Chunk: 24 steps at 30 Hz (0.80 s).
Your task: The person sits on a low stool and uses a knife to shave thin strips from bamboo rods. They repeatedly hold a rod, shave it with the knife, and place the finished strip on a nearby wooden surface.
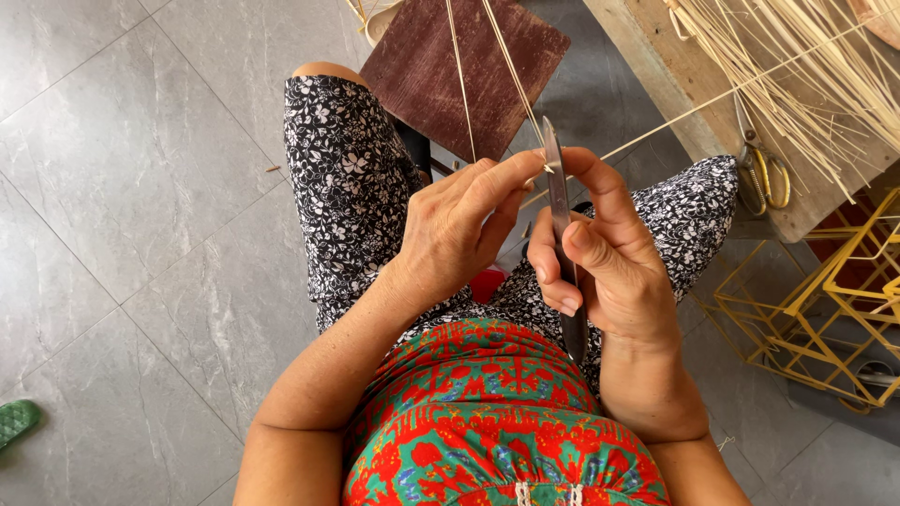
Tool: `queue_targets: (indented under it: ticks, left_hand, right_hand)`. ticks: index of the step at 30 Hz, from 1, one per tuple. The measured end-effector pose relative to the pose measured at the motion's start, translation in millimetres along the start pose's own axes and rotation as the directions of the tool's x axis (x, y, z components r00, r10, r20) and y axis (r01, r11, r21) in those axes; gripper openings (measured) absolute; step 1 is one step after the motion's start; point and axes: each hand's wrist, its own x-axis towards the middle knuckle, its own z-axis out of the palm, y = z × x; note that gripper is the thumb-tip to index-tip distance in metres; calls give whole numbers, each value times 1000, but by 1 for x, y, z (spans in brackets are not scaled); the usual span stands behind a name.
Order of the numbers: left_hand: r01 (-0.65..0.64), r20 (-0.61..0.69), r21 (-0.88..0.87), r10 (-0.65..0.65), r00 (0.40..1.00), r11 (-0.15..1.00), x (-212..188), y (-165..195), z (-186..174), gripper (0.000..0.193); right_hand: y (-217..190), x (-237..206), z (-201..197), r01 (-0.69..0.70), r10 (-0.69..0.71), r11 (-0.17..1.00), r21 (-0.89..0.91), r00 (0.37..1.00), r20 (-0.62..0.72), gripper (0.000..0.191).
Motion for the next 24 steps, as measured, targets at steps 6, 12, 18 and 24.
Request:
queue_targets:
  ticks: [6,12,18,24]
  left_hand:
    - [31,-48,-91,-35,998,995,0,0,8,42]
    - [153,-30,-259,-167,986,954,3,8,3,34]
    - [170,-88,-331,-210,974,928,12,15,-14,21]
    - [244,-63,-312,-277,959,918,17,15,-20,10]
  right_hand:
    - [4,1,-5,-35,27,984,176,999,48,61]
    - [11,2,-7,-69,51,968,241,995,82,62]
    - [12,0,-5,-14,13,998,55,1000,12,59]
    - [14,-2,-7,-48,42,995,93,997,60,56]
